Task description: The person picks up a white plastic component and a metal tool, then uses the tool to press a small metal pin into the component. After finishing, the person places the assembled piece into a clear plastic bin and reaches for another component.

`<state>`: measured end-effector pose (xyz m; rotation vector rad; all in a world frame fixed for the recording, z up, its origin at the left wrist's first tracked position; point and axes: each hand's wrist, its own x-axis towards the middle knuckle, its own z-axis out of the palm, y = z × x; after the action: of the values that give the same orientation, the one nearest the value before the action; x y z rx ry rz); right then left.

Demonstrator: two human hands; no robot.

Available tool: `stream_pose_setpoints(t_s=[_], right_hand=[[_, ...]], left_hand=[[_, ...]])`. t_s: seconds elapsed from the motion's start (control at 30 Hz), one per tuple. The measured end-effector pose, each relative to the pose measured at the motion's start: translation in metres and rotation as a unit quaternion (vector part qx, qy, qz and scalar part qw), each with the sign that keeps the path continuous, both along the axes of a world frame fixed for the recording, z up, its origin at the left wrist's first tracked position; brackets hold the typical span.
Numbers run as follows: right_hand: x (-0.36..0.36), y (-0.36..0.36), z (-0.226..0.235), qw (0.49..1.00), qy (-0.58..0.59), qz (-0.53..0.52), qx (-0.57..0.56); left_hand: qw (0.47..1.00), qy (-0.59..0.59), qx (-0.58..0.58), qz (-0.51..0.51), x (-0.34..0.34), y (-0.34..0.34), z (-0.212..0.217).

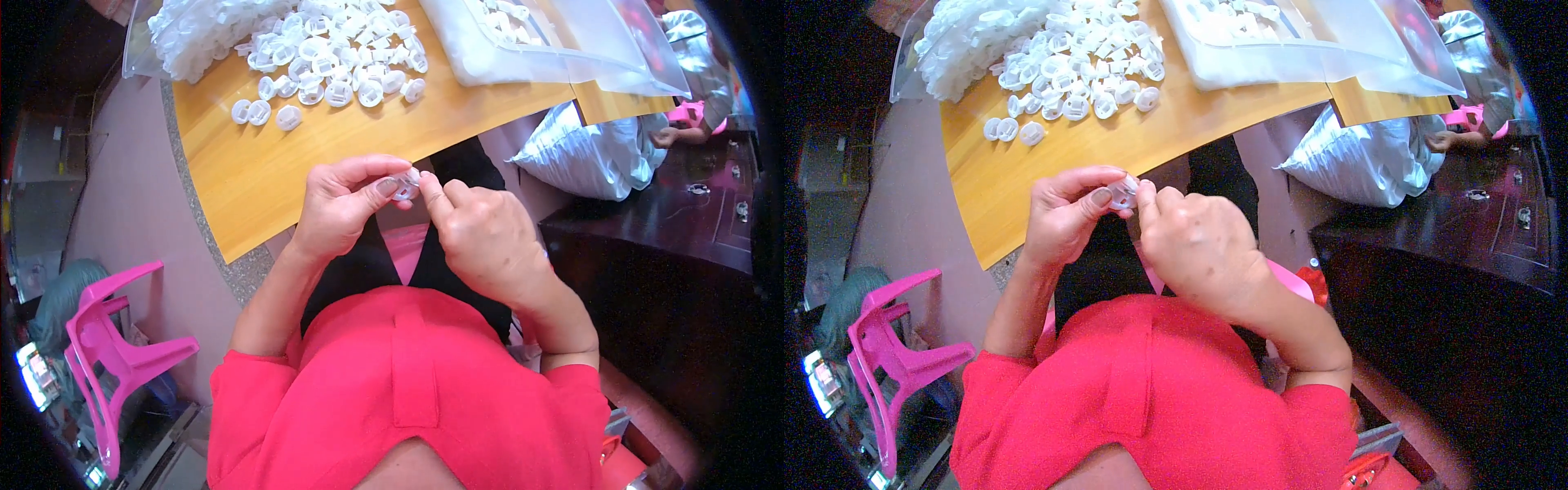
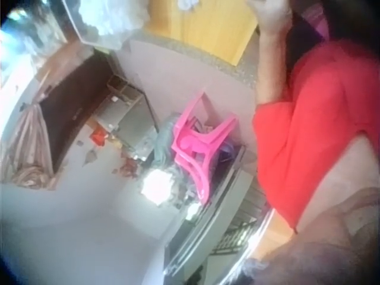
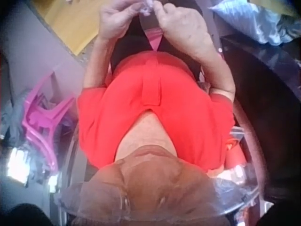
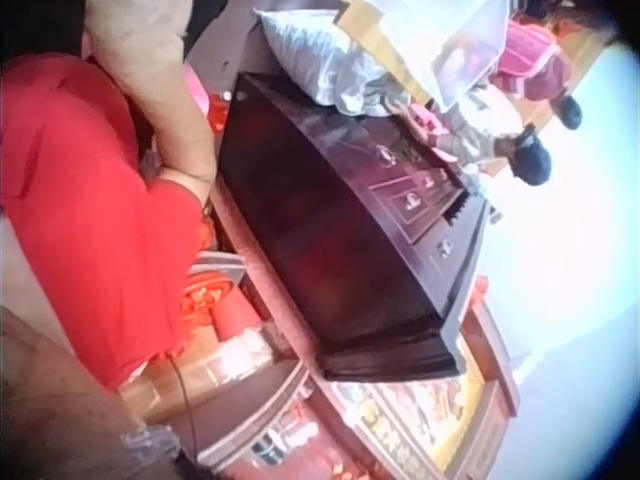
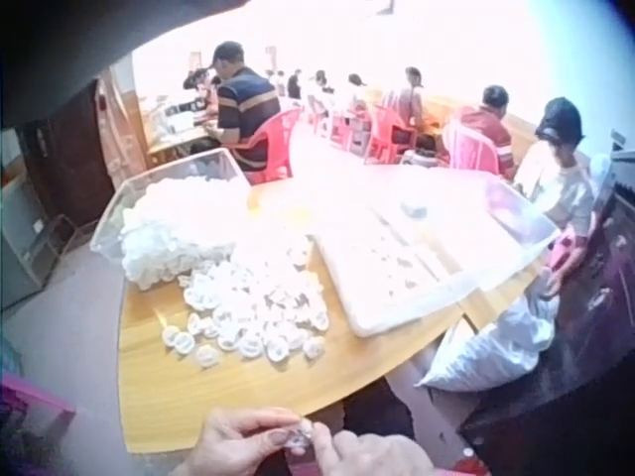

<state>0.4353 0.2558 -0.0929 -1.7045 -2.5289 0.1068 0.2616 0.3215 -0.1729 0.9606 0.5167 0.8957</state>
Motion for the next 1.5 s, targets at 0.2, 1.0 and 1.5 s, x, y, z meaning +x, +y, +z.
stream_pose_setpoints(t_s=[0.2, 1.0, 1.5], right_hand=[[0.007, 0.003, 0.011, 0.997, 0.006, -0.008, -0.071], [-0.008, 0.001, 0.0, 0.999, -0.034, 0.005, -0.022], [-0.006, -0.005, -0.005, 0.991, 0.114, -0.052, 0.035]], left_hand=[[0.995, -0.059, -0.071, -0.036, 0.005, 0.001, -0.002], [0.999, -0.036, -0.035, -0.014, -0.006, 0.004, 0.003], [0.993, -0.083, -0.076, -0.037, -0.002, 0.007, 0.003]])
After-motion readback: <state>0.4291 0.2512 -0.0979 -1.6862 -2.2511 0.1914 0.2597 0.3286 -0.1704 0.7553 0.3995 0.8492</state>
